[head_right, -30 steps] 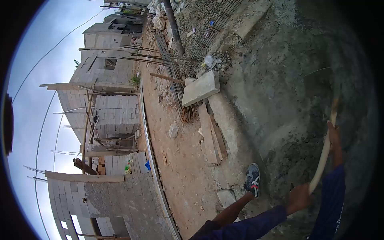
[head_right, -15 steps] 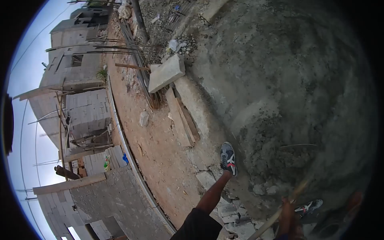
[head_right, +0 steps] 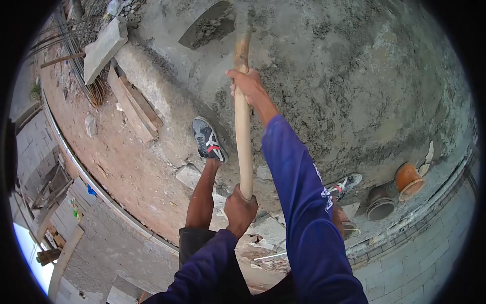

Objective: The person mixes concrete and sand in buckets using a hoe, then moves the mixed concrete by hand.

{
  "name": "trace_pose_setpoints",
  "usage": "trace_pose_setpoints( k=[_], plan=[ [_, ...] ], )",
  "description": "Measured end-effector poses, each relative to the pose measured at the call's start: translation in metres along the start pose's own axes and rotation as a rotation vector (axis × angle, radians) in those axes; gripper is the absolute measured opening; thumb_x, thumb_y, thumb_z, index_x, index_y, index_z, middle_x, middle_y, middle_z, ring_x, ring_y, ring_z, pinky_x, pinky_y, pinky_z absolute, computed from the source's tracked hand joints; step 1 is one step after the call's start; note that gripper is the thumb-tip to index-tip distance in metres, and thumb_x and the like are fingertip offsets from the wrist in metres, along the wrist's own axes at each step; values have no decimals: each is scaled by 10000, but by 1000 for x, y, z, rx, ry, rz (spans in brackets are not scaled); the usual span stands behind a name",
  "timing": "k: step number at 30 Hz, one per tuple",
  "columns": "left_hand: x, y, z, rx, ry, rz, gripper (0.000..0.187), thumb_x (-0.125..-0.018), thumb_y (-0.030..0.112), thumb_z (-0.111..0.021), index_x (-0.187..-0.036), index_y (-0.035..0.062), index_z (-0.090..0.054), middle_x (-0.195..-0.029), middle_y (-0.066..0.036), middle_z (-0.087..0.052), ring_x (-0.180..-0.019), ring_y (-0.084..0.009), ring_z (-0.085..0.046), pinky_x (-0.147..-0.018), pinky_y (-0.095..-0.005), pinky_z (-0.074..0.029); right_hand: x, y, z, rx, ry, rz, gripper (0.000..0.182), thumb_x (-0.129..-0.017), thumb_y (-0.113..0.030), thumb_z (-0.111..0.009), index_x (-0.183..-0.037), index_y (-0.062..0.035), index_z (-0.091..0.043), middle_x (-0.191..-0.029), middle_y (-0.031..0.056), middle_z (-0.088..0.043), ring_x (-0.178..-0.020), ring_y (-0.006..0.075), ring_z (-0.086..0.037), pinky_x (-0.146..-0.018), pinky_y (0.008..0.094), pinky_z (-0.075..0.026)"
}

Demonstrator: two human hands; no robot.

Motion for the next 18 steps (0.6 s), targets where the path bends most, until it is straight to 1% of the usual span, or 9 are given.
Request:
trace_pose_setpoints(
  k=[2,5,9,10,11,12,13,15,18],
  plan=[
    [-1,11,-9,64,26,-20,257,-736,90,-707,-949,-5,-598,-664,-182,-651,-623,-344,-674,-575,-446,-512,-13,14,5,75,40,-16,291,-798,-73,-722,-998,27,-536,-667,60,-548,-476,152,-538,-411,317,-467],
    [41,8,-81,616,-218,203,129,-715,46,-667,-776,-26,-579,-615,-53,-563,-581,-103,-518,-524,-322,-428,4,52,39,492,96,-202,219,-789,-47,-709,-931,63,-584,-651,90,-581,-473,175,-556,-408,334,-467],
    [152,7,-119,562,-358,346,186,-701,100,-691,-807,-26,-604,-667,-139,-636,-628,-213,-641,-600,-369,-497,99,105,132,632,215,-308,242,-788,-30,-710,-957,84,-577,-652,78,-574,-475,169,-549,-398,341,-448],
    [178,-2,-125,535,-453,389,283,-708,172,-687,-936,5,-663,-810,-229,-693,-814,-391,-694,-718,-437,-528,118,118,151,596,249,-266,251,-785,-34,-715,-965,74,-577,-657,77,-578,-474,165,-545,-401,334,-442],
    [200,-12,-128,498,-457,362,194,-700,105,-677,-846,-7,-614,-697,-143,-655,-659,-257,-658,-648,-388,-510,142,128,168,555,287,-230,260,-782,-39,-720,-974,64,-576,-662,76,-583,-472,161,-540,-404,328,-436],
    [218,-16,-122,462,-502,312,260,-747,152,-657,-970,19,-670,-778,-189,-705,-765,-382,-702,-713,-452,-543,173,120,175,643,308,-273,315,-762,-144,-723,-979,51,-604,-733,120,-632,-583,200,-628,-503,356,-497],
    [232,-13,-108,466,-573,350,319,-760,143,-652,-1053,16,-650,-938,-224,-706,-903,-354,-703,-786,-449,-542,199,123,182,576,341,-213,327,-768,-151,-727,-991,49,-596,-747,113,-621,-603,190,-619,-504,363,-486],
    [187,-73,-144,428,-511,244,401,-774,179,-653,-1148,42,-603,-1044,-224,-666,-993,-349,-657,-857,-441,-509,247,142,208,637,385,-257,373,-778,-135,-719,-1085,15,-568,-769,77,-614,-602,160,-583,-520,342,-468],
    [-100,-246,-222,151,-123,-110,531,-796,232,-655,-1290,81,-533,-1203,-224,-605,-1129,-341,-588,-965,-428,-460,298,170,241,379,450,-263,650,-788,-52,-655,-1390,-87,-415,-867,53,-564,-642,146,-534,-530,292,-443]
  ],
)
Point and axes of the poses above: each hand's wrist, its own x-axis away from the middle knuckle, its own z-axis out of the back of the hand, y = z × x, the point moved 8 cm from there along -x, towards the middle knuckle
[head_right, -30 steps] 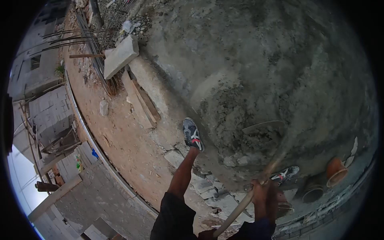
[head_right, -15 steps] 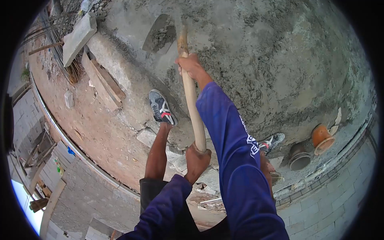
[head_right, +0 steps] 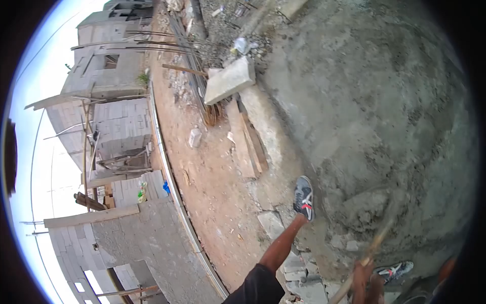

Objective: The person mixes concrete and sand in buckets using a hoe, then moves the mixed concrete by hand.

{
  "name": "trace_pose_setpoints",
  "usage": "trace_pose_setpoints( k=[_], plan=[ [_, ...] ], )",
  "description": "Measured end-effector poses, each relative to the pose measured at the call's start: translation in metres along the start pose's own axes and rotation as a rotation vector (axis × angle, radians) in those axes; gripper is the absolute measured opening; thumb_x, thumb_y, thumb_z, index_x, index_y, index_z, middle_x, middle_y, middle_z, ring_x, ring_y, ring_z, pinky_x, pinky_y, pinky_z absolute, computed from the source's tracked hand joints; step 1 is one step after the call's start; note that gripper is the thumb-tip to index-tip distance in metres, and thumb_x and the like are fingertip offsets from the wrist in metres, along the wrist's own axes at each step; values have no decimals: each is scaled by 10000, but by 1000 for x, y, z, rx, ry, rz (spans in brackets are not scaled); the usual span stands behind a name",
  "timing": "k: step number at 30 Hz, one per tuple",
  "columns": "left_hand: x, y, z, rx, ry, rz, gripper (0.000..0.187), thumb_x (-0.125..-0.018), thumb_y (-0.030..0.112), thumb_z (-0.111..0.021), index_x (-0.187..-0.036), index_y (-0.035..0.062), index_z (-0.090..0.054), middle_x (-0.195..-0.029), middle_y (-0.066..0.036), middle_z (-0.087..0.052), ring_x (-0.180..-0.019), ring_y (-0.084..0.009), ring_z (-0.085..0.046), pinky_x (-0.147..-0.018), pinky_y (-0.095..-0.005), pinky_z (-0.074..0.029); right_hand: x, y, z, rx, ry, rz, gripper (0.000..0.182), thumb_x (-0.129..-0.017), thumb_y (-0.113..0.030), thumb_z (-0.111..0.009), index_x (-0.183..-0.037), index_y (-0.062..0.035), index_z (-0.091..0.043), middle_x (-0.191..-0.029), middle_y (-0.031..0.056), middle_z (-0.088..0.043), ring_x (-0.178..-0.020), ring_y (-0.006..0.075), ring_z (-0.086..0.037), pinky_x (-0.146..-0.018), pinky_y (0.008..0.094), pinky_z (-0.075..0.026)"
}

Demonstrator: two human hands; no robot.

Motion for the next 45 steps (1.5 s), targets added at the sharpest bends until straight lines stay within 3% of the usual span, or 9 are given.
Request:
trace_pose_setpoints(
  k=[3,9,11,14,18,26,32,38,45],
  plan=[
    [-93,91,171,-275,244,-305,666,-817,286,-657,-1432,120,-463,-1362,-223,-544,-1265,-334,-519,-1072,-416,-410,-37,23,66,-229,192,78,643,-787,-89,-644,-1379,-93,-392,-942,54,-532,-728,178,-565,-620,312,-487],
    [-55,90,-6,96,-324,-182,561,-805,203,-659,-1311,20,-498,-1208,-212,-612,-1112,-302,-598,-977,-400,-450,-78,-232,135,-634,81,348,244,-850,-242,-681,-971,-125,-505,-725,-6,-495,-493,121,-496,-464,282,-460],
    [76,263,9,264,-523,-182,524,-757,180,-691,-1227,-10,-559,-1129,-219,-644,-1055,-293,-629,-935,-399,-468,-201,-245,170,-484,-9,419,159,-913,-266,-612,-886,-127,-539,-671,-26,-491,-560,92,-522,-456,275,-440],
    [143,354,61,356,-674,-53,329,-725,129,-709,-991,-47,-628,-831,-170,-671,-848,-241,-638,-794,-395,-486,-242,-227,167,-312,145,390,101,-859,-180,-570,-819,-88,-567,-696,21,-509,-597,157,-498,-570,364,-431],
    [175,304,148,-126,-738,-41,318,-744,179,-686,-1017,30,-623,-941,-230,-684,-891,-435,-654,-815,-487,-515,-171,-102,59,-566,90,-1,71,-860,-111,-570,-850,-41,-574,-677,82,-545,-548,224,-540,-517,389,-490],
    [92,193,324,-624,-666,-272,220,-697,93,-707,-889,86,-599,-808,-164,-679,-810,-400,-666,-691,-482,-534,2,-51,-47,-1120,416,-119,161,-833,26,-598,-956,-15,-502,-701,80,-531,-547,198,-544,-510,364,-510],
    [197,238,386,-609,-525,-394,181,-613,55,-699,-707,88,-548,-650,-126,-578,-607,-363,-604,-537,-448,-492,127,-63,-27,-1156,364,-91,157,-823,26,-595,-933,-26,-497,-668,81,-511,-507,206,-530,-488,389,-498],
    [215,287,270,-637,-367,-147,152,-700,123,-705,-737,52,-576,-653,-187,-632,-627,-426,-648,-551,-490,-525,-35,-42,-20,-987,120,-372,147,-789,-20,-631,-838,-24,-492,-656,73,-468,-507,202,-489,-477,388,-454],
    [198,303,42,-127,-331,-127,195,-740,139,-732,-822,17,-603,-666,-229,-640,-656,-440,-652,-593,-490,-538,-134,-153,146,-582,307,77,266,-774,35,-651,-976,45,-478,-693,98,-535,-464,192,-531,-384,358,-467]
  ],
)
Point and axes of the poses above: each hand's wrist, its own x-axis away from the middle knuckle, its own z-axis out of the back of the hand, y = z × x, the point moved 8 cm from there along -x, towards the middle knuckle
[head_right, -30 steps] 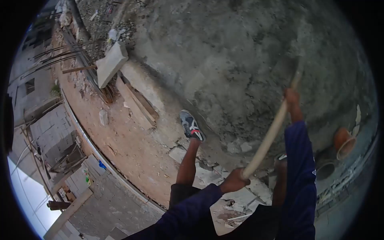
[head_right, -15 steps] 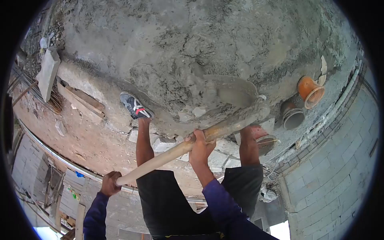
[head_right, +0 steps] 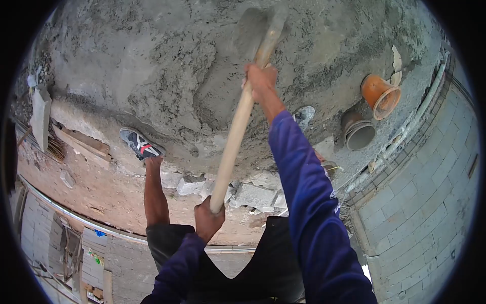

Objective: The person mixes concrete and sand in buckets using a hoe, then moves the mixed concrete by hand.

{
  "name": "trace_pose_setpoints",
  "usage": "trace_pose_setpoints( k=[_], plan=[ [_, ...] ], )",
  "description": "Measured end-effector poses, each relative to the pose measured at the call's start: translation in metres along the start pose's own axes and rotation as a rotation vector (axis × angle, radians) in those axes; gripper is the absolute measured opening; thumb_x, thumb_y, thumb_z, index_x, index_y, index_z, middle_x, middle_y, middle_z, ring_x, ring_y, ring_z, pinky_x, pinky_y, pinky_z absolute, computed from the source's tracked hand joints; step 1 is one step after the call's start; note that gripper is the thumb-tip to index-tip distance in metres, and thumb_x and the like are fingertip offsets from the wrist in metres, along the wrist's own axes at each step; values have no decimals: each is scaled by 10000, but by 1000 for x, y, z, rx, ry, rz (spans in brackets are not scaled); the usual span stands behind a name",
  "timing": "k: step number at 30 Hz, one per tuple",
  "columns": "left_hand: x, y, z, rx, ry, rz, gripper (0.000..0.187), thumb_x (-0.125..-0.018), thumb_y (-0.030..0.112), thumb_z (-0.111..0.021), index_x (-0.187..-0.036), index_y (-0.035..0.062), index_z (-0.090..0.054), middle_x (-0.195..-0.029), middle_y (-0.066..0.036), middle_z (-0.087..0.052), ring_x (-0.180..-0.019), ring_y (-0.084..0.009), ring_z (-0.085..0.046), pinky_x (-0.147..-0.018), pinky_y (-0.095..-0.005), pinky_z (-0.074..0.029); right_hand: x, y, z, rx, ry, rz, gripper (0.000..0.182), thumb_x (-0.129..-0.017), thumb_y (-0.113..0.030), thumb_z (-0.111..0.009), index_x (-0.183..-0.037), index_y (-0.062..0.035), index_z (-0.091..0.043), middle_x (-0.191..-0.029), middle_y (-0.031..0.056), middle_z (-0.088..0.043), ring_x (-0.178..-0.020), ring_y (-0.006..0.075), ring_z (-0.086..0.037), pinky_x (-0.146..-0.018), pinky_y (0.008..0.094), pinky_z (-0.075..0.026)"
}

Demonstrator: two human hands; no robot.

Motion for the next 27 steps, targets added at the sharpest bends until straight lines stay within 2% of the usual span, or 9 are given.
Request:
trace_pose_setpoints(
  k=[4,7,9,12,17,20,21,25,27],
  plan=[
    [-64,37,-57,59,-87,-116,221,-744,163,-742,-896,66,-616,-740,-217,-667,-739,-428,-662,-665,-485,-537,-42,-90,63,64,87,262,166,-799,-1,-641,-911,29,-523,-697,96,-545,-512,184,-548,-424,336,-485],
    [-96,51,-49,24,-205,-108,228,-787,238,-742,-889,56,-649,-785,-177,-690,-751,-384,-672,-683,-448,-526,-67,-103,86,38,128,274,171,-777,5,-623,-893,87,-527,-679,116,-569,-487,205,-549,-427,359,-471],
    [-82,43,-21,-8,-252,-56,244,-789,268,-740,-892,65,-653,-783,-170,-691,-755,-383,-671,-689,-450,-527,-84,-53,99,109,220,125,140,-767,-15,-601,-871,69,-558,-641,108,-560,-488,216,-549,-450,365,-473],
    [-31,17,28,-141,-325,30,277,-797,333,-738,-887,83,-661,-761,-156,-690,-759,-382,-675,-709,-464,-533,-49,54,77,159,141,-56,84,-774,-52,-580,-791,28,-601,-612,102,-549,-493,225,-555,-464,372,-473],
    [39,-26,159,-377,-396,173,312,-794,357,-765,-903,80,-672,-723,-186,-674,-701,-406,-671,-655,-482,-543,71,203,5,-162,86,-340,69,-819,-47,-560,-764,-10,-581,-649,97,-538,-516,208,-537,-461,386,-471],
    [25,-73,248,-457,-330,-55,292,-761,308,-803,-869,66,-680,-717,-190,-674,-694,-383,-687,-630,-458,-551,128,225,-40,-311,213,-369,38,-840,-24,-583,-862,-3,-560,-671,86,-534,-524,197,-540,-464,382,-486],
    [15,-88,273,-478,-352,-59,250,-743,284,-797,-843,102,-658,-714,-176,-675,-688,-380,-680,-609,-468,-543,146,232,-51,-369,248,-385,73,-840,-6,-589,-900,-2,-547,-689,83,-539,-528,197,-544,-471,380,-496],
    [-11,-160,339,-671,-279,-216,160,-679,93,-711,-746,84,-566,-649,-154,-620,-653,-379,-647,-565,-462,-503,225,218,-76,-453,327,-462,139,-827,29,-593,-938,-7,-518,-726,77,-544,-532,199,-552,-494,376,-520],
    [-9,-151,343,-698,-237,-281,161,-654,73,-702,-739,86,-566,-653,-146,-600,-649,-373,-634,-549,-457,-489,245,190,-66,-624,299,-227,152,-804,50,-590,-908,-16,-502,-744,75,-542,-529,209,-554,-511,389,-533]
  ],
)
Point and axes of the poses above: each hand's wrist, its own x-axis away from the middle knuckle, its own z-axis out of the back of the hand, y = z × x, the point moved 8 cm from there along -x, towards the middle knuckle
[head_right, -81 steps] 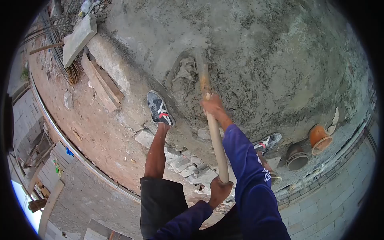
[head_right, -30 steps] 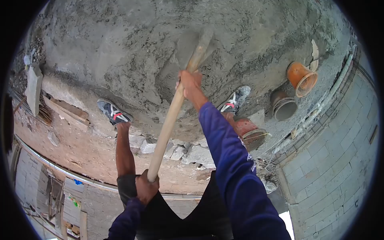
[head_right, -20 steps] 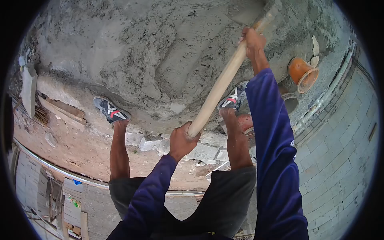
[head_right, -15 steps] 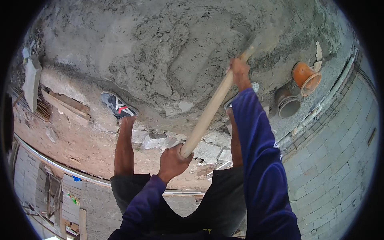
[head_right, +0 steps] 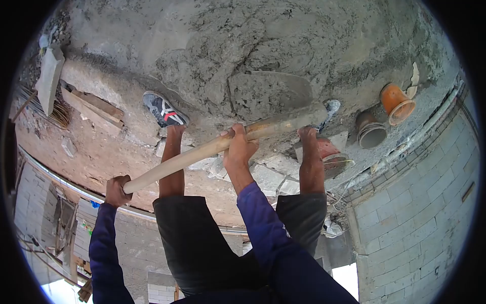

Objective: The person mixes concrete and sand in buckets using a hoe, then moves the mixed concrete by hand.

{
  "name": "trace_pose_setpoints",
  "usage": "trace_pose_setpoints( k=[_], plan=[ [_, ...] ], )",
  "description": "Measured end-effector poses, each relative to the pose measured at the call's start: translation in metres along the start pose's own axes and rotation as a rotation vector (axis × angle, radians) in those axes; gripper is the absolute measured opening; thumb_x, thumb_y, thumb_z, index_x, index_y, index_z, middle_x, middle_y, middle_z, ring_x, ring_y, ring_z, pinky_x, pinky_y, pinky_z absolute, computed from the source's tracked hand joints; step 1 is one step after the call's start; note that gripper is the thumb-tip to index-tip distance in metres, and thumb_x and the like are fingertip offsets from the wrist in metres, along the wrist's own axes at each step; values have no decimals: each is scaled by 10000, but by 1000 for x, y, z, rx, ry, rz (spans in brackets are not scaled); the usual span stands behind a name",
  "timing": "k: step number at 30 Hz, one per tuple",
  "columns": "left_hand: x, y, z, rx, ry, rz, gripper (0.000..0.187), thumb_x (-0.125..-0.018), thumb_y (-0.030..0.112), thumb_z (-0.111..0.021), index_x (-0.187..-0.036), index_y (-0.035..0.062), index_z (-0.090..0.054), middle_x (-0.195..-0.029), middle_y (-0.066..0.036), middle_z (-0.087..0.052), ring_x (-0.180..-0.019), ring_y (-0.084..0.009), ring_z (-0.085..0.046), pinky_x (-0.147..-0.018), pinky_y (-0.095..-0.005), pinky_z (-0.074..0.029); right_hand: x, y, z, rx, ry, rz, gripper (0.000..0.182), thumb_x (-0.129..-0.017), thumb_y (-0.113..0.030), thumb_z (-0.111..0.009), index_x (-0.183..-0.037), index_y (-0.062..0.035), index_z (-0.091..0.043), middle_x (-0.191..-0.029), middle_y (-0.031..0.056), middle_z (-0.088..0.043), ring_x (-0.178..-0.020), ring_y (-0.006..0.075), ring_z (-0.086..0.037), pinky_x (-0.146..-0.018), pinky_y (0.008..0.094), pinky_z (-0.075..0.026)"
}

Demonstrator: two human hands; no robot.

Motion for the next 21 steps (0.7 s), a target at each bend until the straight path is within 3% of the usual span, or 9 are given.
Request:
trace_pose_setpoints(
  k=[8,11,12,15,17,18,19,20,21],
  plan=[
    [18,218,19,293,-68,-26,249,-709,218,-805,-718,99,-586,-648,-104,-617,-626,-327,-652,-532,-440,-484,-24,-177,37,82,-88,47,112,-809,-22,-600,-862,-70,-515,-676,41,-487,-535,167,-501,-487,343,-465],
    [35,221,81,111,15,-88,600,-795,664,-682,-648,97,-548,-543,-60,-519,-472,-260,-550,-486,-383,-413,-4,-139,46,-25,-116,-127,105,-816,-74,-601,-869,-82,-511,-707,36,-489,-574,161,-493,-537,340,-463],
    [46,211,105,-26,112,-69,627,-825,695,-615,-626,106,-537,-530,-50,-498,-432,-242,-493,-482,-376,-364,4,-107,55,-113,-105,-249,103,-816,-84,-600,-866,-82,-511,-712,38,-487,-590,167,-495,-558,349,-465],
    [63,198,172,-311,657,181,353,-956,324,-634,-742,53,-559,-612,-57,-517,-497,-202,-486,-518,-356,-367,31,-11,81,-273,45,-494,106,-775,-92,-592,-837,-82,-507,-700,43,-469,-608,192,-489,-584,370,-439],
    [63,176,170,-46,1086,417,217,-962,223,-630,-877,46,-536,-696,-63,-564,-560,-214,-531,-542,-351,-419,33,45,105,-342,189,-584,126,-734,-93,-583,-739,-135,-464,-608,2,-437,-520,157,-464,-538,330,-436],
    [45,163,143,507,1176,626,207,-963,229,-626,-948,61,-506,-746,-58,-582,-621,-214,-563,-624,-372,-479,31,72,118,-402,256,-637,132,-729,-91,-579,-725,-146,-459,-603,-6,-423,-507,152,-456,-532,322,-433],
    [19,160,111,932,1168,840,203,-970,236,-616,-964,75,-493,-694,-64,-557,-633,-193,-557,-638,-350,-488,27,93,130,-420,342,-660,123,-733,-85,-564,-717,-137,-454,-599,-6,-425,-501,156,-459,-525,327,-438],
    [-15,159,70,1438,1022,823,192,-970,233,-614,-936,98,-482,-624,-55,-502,-564,-163,-504,-598,-312,-459,14,122,147,-491,368,-673,118,-737,-80,-550,-705,-130,-448,-593,-4,-422,-498,162,-462,-522,332,-441],
    [-39,146,43,1591,1016,814,200,-955,216,-637,-887,123,-475,-570,-40,-442,-495,-147,-434,-537,-281,-407,4,145,160,-557,396,-686,116,-741,-76,-536,-693,-123,-442,-586,-2,-419,-495,167,-464,-518,336,-444]
  ],
)
Point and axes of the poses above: each hand's wrist, its own x-axis away from the middle knuckle, its own z-axis out of the back of the hand, y = z × x, the point moved 8 cm from there along -x, towards the middle knuckle
